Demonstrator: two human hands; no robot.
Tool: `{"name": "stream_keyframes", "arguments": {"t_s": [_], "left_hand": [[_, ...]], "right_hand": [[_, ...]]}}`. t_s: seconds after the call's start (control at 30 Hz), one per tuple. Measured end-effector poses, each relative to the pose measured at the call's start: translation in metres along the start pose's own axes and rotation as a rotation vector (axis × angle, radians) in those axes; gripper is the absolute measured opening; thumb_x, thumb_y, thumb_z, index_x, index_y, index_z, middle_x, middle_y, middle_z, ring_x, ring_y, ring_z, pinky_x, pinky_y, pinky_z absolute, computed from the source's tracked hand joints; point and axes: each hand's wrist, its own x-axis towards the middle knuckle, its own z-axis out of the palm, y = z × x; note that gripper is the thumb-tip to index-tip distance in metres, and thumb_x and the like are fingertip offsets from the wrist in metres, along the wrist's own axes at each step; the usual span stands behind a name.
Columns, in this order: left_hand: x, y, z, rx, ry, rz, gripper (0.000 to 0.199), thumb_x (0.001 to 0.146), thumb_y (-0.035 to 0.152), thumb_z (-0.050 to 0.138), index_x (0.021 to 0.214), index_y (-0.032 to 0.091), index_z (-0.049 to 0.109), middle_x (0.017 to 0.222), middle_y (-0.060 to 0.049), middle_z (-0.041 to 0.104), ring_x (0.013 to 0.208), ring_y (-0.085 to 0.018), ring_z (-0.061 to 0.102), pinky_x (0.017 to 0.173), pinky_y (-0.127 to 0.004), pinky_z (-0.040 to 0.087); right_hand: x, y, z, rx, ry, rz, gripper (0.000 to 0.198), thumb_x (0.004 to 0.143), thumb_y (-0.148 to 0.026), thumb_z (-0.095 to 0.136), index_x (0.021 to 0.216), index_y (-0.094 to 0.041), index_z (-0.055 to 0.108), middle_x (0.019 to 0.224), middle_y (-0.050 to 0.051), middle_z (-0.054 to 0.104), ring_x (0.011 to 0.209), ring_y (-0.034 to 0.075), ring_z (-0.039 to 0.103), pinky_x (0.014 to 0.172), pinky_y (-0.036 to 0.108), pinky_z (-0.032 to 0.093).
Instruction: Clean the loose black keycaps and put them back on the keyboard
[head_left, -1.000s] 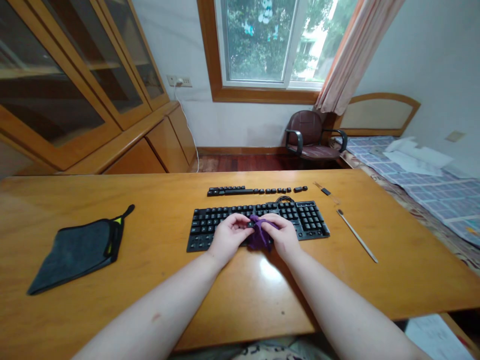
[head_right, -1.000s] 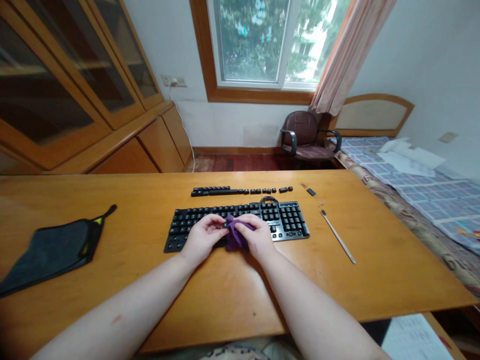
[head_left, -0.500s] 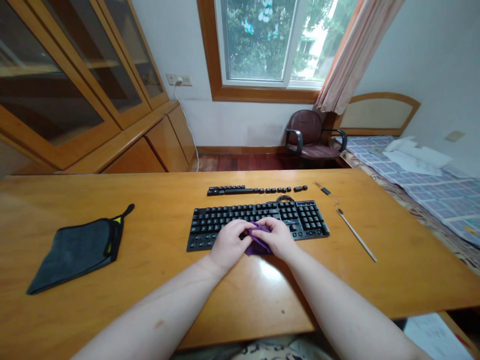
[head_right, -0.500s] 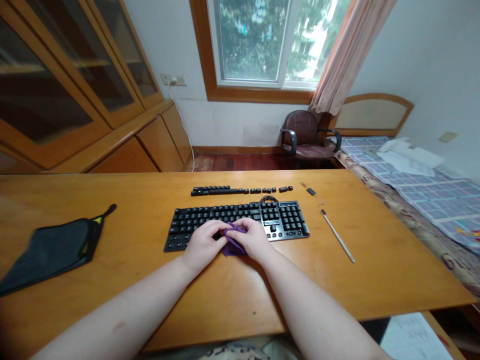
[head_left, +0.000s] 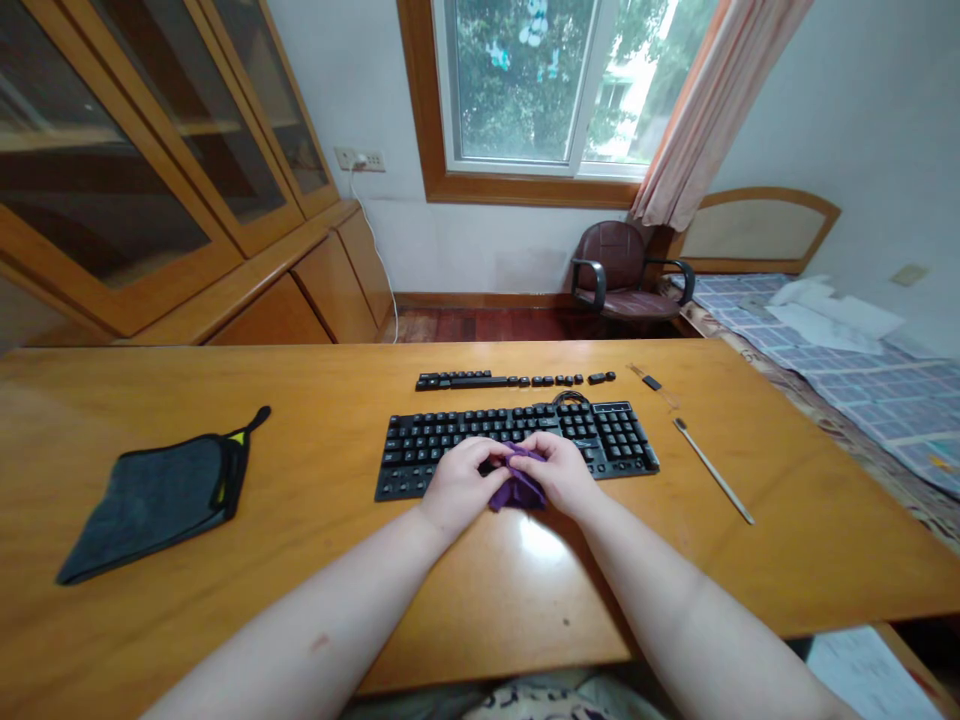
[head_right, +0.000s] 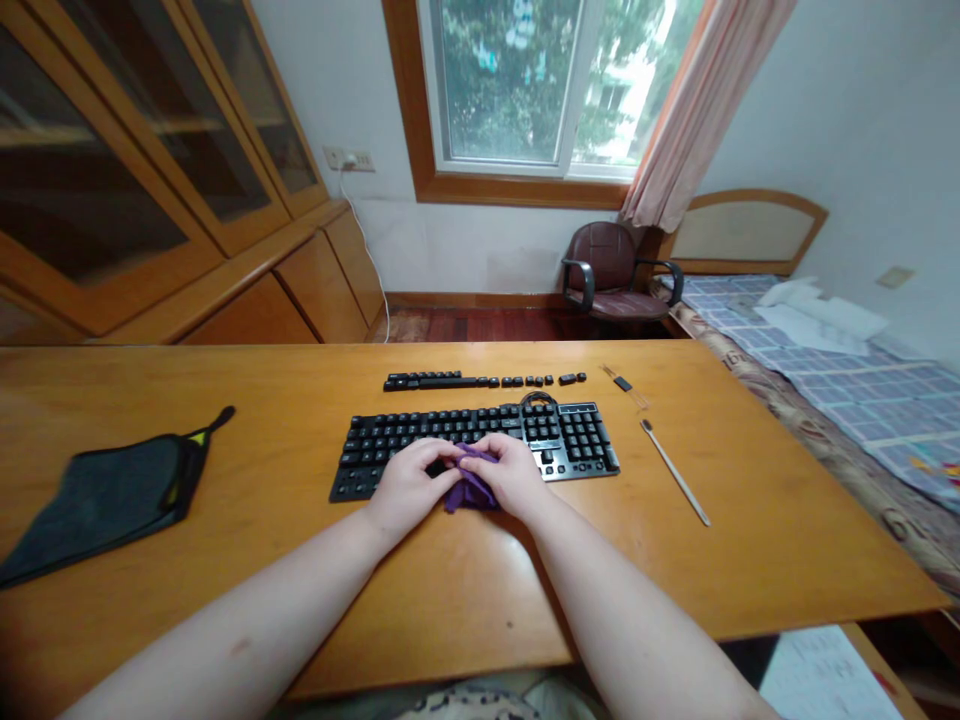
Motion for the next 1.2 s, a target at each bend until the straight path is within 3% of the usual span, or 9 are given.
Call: {"name": "stream_keyframes", "arguments": {"t_s": [0.17, 0.43, 0.6, 0.7, 0.83, 0.93, 1.03, 1.2], "left_hand": [[0.003, -0.002, -0.001, -0.064, 0.039, -0.007, 0.014, 0.070, 0.026, 0.068, 0.084, 0.022, 0.068, 0.079, -0.002, 0.066, 0.072, -0.016, 0.059, 0.074, -0.030, 0.048], [0.005, -0.002, -0.001, 0.007, -0.046, 0.040, 0.012, 0.073, 0.021, 0.063, 0.085, 0.022, 0.064, 0.085, -0.002, 0.065, 0.081, -0.017, 0.059, 0.078, -0.030, 0.047], [0.006, -0.004, -0.002, -0.018, -0.022, 0.026, 0.021, 0.074, 0.020, 0.062, 0.095, 0.022, 0.065, 0.087, -0.002, 0.063, 0.075, -0.015, 0.058, 0.078, -0.030, 0.047], [0.009, -0.006, -0.004, 0.008, -0.030, 0.016, 0.022, 0.077, 0.024, 0.060, 0.098, 0.023, 0.065, 0.089, -0.003, 0.062, 0.078, -0.015, 0.058, 0.079, -0.031, 0.047], [0.011, -0.010, -0.008, 0.057, 0.019, -0.103, 0.019, 0.078, 0.032, 0.059, 0.091, 0.020, 0.064, 0.083, -0.002, 0.064, 0.075, -0.016, 0.060, 0.073, -0.030, 0.049], [0.013, -0.012, -0.011, 0.181, -0.003, -0.097, 0.019, 0.077, 0.034, 0.059, 0.090, 0.021, 0.064, 0.083, -0.002, 0.066, 0.079, -0.018, 0.060, 0.077, -0.033, 0.048], [0.014, -0.014, -0.013, 0.309, -0.035, -0.045, 0.017, 0.076, 0.034, 0.062, 0.088, 0.023, 0.066, 0.086, -0.002, 0.068, 0.089, -0.020, 0.059, 0.083, -0.035, 0.045], [0.012, -0.012, -0.015, 0.432, -0.040, 0.040, 0.015, 0.070, 0.037, 0.068, 0.078, 0.024, 0.069, 0.092, -0.002, 0.069, 0.098, -0.022, 0.056, 0.092, -0.037, 0.039]], "right_hand": [[0.002, 0.005, 0.000, 0.037, 0.019, -0.036, 0.019, 0.070, -0.035, 0.065, 0.075, -0.017, 0.066, 0.073, 0.002, 0.068, 0.068, 0.016, 0.061, 0.067, 0.029, 0.047], [0.003, 0.004, 0.000, -0.028, 0.088, -0.089, 0.020, 0.078, -0.033, 0.056, 0.087, -0.019, 0.068, 0.089, 0.006, 0.070, 0.086, 0.021, 0.063, 0.083, 0.035, 0.046], [0.003, 0.006, 0.000, -0.069, 0.134, -0.124, 0.020, 0.079, -0.034, 0.056, 0.086, -0.020, 0.068, 0.087, 0.006, 0.069, 0.083, 0.021, 0.062, 0.082, 0.036, 0.047], [0.005, 0.006, -0.002, -0.028, 0.238, -0.161, 0.023, 0.079, -0.036, 0.056, 0.087, -0.019, 0.067, 0.087, 0.006, 0.069, 0.084, 0.021, 0.062, 0.082, 0.036, 0.046], [0.010, 0.004, -0.012, 0.095, 0.553, -0.236, 0.028, 0.079, -0.040, 0.055, 0.087, -0.016, 0.065, 0.086, 0.006, 0.068, 0.082, 0.020, 0.061, 0.081, 0.034, 0.045], [0.017, 0.003, -0.021, 0.206, 0.728, -0.189, 0.030, 0.077, -0.042, 0.056, 0.084, -0.014, 0.064, 0.081, 0.004, 0.067, 0.077, 0.018, 0.060, 0.078, 0.031, 0.045], [0.021, 0.004, -0.026, 0.248, 0.780, -0.128, 0.031, 0.074, -0.043, 0.058, 0.080, -0.014, 0.064, 0.077, 0.003, 0.066, 0.074, 0.016, 0.059, 0.074, 0.029, 0.044], [0.021, 0.007, -0.023, 0.246, 0.729, -0.167, 0.032, 0.075, -0.045, 0.058, 0.079, -0.014, 0.063, 0.073, 0.001, 0.063, 0.069, 0.014, 0.056, 0.070, 0.027, 0.042]]}}
